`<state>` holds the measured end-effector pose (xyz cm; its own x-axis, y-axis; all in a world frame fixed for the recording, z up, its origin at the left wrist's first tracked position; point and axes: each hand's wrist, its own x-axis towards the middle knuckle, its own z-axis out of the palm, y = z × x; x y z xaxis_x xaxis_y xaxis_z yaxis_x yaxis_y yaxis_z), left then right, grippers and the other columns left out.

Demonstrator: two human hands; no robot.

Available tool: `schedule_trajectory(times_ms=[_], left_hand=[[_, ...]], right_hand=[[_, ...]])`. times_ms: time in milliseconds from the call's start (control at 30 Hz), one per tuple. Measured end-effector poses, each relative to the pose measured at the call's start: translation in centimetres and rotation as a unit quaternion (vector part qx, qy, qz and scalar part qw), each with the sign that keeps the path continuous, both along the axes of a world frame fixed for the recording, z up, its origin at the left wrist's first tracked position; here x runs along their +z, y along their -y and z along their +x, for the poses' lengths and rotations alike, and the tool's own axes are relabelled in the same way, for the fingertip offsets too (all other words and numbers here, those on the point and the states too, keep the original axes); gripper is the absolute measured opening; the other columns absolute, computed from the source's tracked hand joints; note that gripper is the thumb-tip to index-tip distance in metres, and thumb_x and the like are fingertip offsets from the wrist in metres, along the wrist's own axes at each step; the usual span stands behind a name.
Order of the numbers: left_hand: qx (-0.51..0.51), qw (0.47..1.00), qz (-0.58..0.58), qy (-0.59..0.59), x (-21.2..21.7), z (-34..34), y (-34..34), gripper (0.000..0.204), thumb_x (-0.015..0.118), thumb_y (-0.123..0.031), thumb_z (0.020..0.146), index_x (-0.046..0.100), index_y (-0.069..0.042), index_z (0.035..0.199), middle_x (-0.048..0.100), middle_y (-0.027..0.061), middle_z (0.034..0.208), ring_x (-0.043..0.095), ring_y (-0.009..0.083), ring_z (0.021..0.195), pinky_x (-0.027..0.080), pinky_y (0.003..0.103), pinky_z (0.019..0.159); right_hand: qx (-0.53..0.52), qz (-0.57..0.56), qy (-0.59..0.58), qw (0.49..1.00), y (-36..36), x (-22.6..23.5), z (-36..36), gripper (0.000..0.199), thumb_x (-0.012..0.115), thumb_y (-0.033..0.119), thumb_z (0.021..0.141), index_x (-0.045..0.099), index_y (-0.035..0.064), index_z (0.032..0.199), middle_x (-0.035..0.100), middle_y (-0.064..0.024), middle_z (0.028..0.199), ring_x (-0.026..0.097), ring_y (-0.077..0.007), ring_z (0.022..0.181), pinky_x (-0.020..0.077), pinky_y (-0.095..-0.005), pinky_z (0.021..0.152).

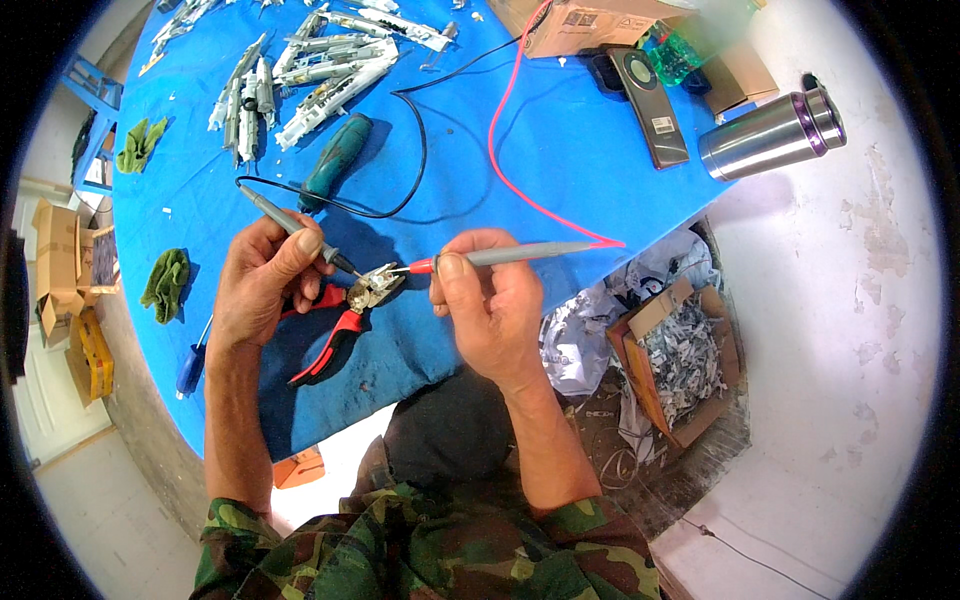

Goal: The person uses pliers and a screwdriver to assemble small metal components, fitting a metal piece into a plastic housing and securing it by tightening a screw.

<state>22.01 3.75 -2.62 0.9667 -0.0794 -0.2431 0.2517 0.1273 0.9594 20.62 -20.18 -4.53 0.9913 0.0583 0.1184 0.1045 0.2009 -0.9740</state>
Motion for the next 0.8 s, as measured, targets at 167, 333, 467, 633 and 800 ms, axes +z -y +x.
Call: schedule_trajectory(times_ms=[167,333,467,633,800], left_hand=[[0.007,1.000,0.003,-0.004,0.30,0.01,0.14,0.033,0.073,-0.034,0.095,0.063,-0.003,0.101,0.067,0.0069,0.075,0.057,0.0072,0.050,0.042,0.019,0.040],[0.008,1.000,0.001,-0.008,0.31,0.02,0.19,0.033,0.073,-0.034,0.094,0.062,-0.003,0.102,0.067,0.0069,0.075,0.056,0.0071,0.050,0.041,0.020,0.040],[0.007,1.000,0.001,-0.009,0.27,-0.05,0.07,0.033,0.073,-0.033,0.095,0.062,-0.003,0.103,0.067,0.0065,0.075,0.056,0.0069,0.050,0.041,0.019,0.040],[0.004,1.000,0.002,-0.008,0.40,-0.02,0.15,0.032,0.072,-0.033,0.095,0.062,-0.004,0.103,0.066,0.0060,0.075,0.056,0.0065,0.049,0.041,0.019,0.040],[0.006,1.000,0.000,-0.005,0.38,-0.02,0.23,0.031,0.072,-0.033,0.095,0.062,-0.004,0.103,0.066,0.0058,0.074,0.056,0.0063,0.049,0.041,0.019,0.040]], right_hand=[[0.006,0.001,0.009,1.000,0.03,-0.07,0.06,0.014,0.055,0.012,0.102,0.053,-0.0013,0.104,0.057,-0.0058,0.074,0.051,-0.0083,0.060,0.0456,-0.0245,0.053],[0.004,0.004,0.008,1.000,0.03,-0.11,0.01,0.015,0.056,0.013,0.102,0.053,-0.0014,0.104,0.058,-0.0060,0.074,0.052,-0.0084,0.061,0.0459,-0.0245,0.054],[0.004,-0.003,0.004,1.000,-0.08,0.07,-0.02,0.015,0.056,0.013,0.102,0.053,-0.0015,0.104,0.058,-0.0059,0.074,0.052,-0.0084,0.061,0.0463,-0.0245,0.054],[-0.001,-0.016,0.001,1.000,-0.02,0.14,-0.03,0.015,0.056,0.013,0.102,0.054,-0.0015,0.103,0.058,-0.0055,0.074,0.052,-0.0082,0.061,0.0468,-0.0243,0.054],[0.001,-0.016,0.000,1.000,0.08,0.09,-0.03,0.014,0.056,0.013,0.102,0.054,-0.0013,0.103,0.058,-0.0056,0.074,0.052,-0.0080,0.061,0.0469,-0.0242,0.054]])
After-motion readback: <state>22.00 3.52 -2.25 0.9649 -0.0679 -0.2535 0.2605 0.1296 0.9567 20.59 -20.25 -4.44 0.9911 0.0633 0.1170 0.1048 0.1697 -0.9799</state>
